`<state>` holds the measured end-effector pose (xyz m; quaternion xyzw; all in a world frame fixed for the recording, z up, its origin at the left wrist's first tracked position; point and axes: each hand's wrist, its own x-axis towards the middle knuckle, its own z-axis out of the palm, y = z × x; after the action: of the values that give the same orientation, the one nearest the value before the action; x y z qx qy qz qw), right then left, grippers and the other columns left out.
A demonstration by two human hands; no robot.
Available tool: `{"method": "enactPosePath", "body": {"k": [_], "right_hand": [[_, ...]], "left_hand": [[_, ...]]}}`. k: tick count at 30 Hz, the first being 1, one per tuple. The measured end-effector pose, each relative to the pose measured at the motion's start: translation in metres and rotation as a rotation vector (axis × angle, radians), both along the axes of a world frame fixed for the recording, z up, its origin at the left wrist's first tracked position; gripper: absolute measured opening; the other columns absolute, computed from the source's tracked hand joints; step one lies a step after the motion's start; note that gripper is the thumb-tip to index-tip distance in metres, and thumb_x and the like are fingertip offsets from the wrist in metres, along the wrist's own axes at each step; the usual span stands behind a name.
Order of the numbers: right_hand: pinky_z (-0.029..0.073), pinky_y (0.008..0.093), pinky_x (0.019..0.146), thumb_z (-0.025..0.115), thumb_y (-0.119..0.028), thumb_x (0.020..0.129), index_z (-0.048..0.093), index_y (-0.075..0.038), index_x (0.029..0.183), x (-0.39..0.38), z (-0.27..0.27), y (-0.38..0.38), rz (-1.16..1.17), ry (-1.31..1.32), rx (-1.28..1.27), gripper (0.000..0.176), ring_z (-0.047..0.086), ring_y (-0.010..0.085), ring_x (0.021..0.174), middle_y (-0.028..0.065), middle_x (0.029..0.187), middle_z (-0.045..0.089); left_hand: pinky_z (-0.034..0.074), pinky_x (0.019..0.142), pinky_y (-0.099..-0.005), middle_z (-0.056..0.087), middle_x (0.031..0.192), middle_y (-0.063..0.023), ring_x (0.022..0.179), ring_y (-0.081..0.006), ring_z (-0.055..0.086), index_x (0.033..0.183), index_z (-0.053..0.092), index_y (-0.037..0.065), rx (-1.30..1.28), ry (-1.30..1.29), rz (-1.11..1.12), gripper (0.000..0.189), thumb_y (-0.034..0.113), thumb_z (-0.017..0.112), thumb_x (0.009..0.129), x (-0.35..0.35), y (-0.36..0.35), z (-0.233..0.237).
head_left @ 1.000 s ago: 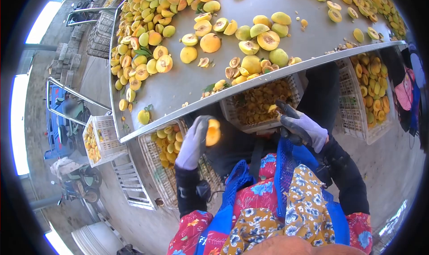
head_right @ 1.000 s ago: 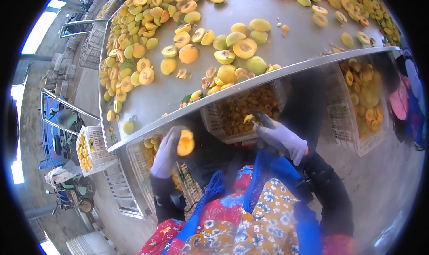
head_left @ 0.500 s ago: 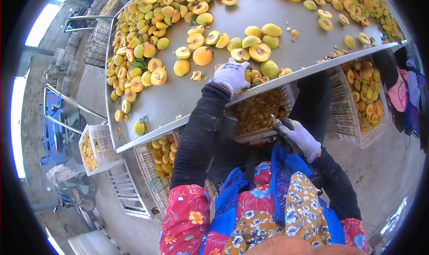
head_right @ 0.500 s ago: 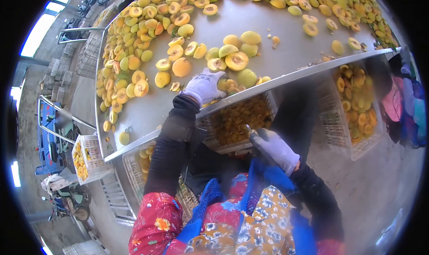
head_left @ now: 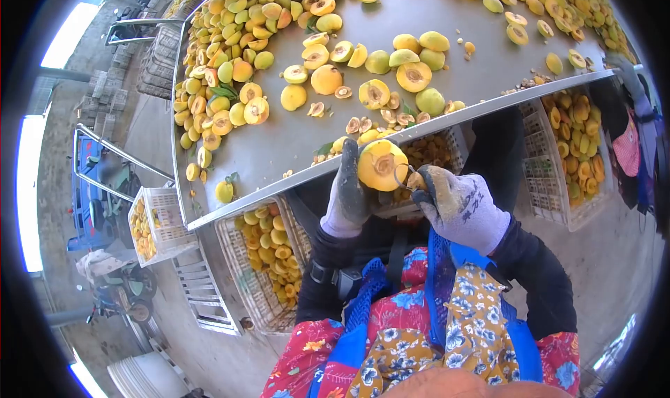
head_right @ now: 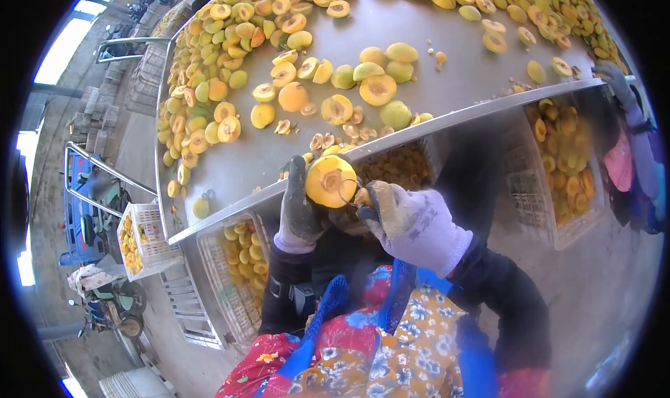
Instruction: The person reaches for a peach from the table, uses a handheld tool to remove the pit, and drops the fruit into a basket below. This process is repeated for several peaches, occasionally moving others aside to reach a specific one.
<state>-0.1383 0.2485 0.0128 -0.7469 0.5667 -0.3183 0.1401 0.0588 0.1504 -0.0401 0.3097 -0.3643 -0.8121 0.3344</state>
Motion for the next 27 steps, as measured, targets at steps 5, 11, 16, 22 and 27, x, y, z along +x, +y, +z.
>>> {"method": "enactPosePath", "body": {"k": [5,11,16,22,27], "right_hand": [[0.049,0.0371,0.049,0.069,-0.029,0.087,0.055,-0.005,0.102,0.002,0.007,0.007,0.031,0.165,0.067,0.032,0.064,0.0269,0.057,0.0103,0.078,0.061],[0.047,0.0353,0.048,0.067,-0.033,0.089,0.055,-0.006,0.101,0.005,0.008,0.011,0.073,0.351,0.031,0.032,0.063,0.0234,0.055,0.0077,0.076,0.059],[0.047,0.0362,0.046,0.064,-0.033,0.091,0.054,-0.006,0.098,0.000,0.007,0.007,0.180,0.414,0.036,0.029,0.062,0.0232,0.053,0.0071,0.073,0.058],[0.047,0.0418,0.047,0.061,-0.031,0.095,0.051,-0.001,0.100,0.006,-0.003,0.008,0.182,0.197,0.251,0.033,0.063,0.0288,0.053,0.0138,0.062,0.060],[0.048,0.0431,0.049,0.058,-0.032,0.096,0.049,0.006,0.104,0.010,-0.016,0.009,0.152,-0.020,0.372,0.039,0.064,0.0334,0.055,0.0174,0.060,0.061]], "left_hand": [[0.056,0.077,-0.0247,0.064,0.115,-0.0088,0.100,-0.0152,0.066,0.131,0.053,0.005,0.112,-0.086,-0.002,0.062,0.057,0.036,0.103,-0.004,0.032,0.030],[0.054,0.084,-0.0275,0.066,0.110,-0.0087,0.097,-0.0148,0.065,0.124,0.057,0.002,-0.126,-0.096,0.080,0.046,0.042,0.044,0.106,-0.008,0.041,0.022],[0.052,0.084,-0.0281,0.068,0.102,-0.0085,0.094,-0.0134,0.064,0.115,0.062,-0.001,-0.231,-0.235,0.112,0.045,0.040,0.045,0.106,-0.006,0.044,0.026],[0.051,0.078,-0.0296,0.070,0.093,-0.0105,0.087,-0.0151,0.065,0.109,0.064,-0.003,-0.405,-0.420,0.215,0.034,0.026,0.046,0.105,-0.013,0.049,0.021],[0.052,0.073,-0.0314,0.071,0.092,-0.0139,0.082,-0.0183,0.068,0.108,0.064,-0.002,-0.576,-0.595,0.293,0.029,0.021,0.046,0.104,-0.017,0.055,0.020]]}}
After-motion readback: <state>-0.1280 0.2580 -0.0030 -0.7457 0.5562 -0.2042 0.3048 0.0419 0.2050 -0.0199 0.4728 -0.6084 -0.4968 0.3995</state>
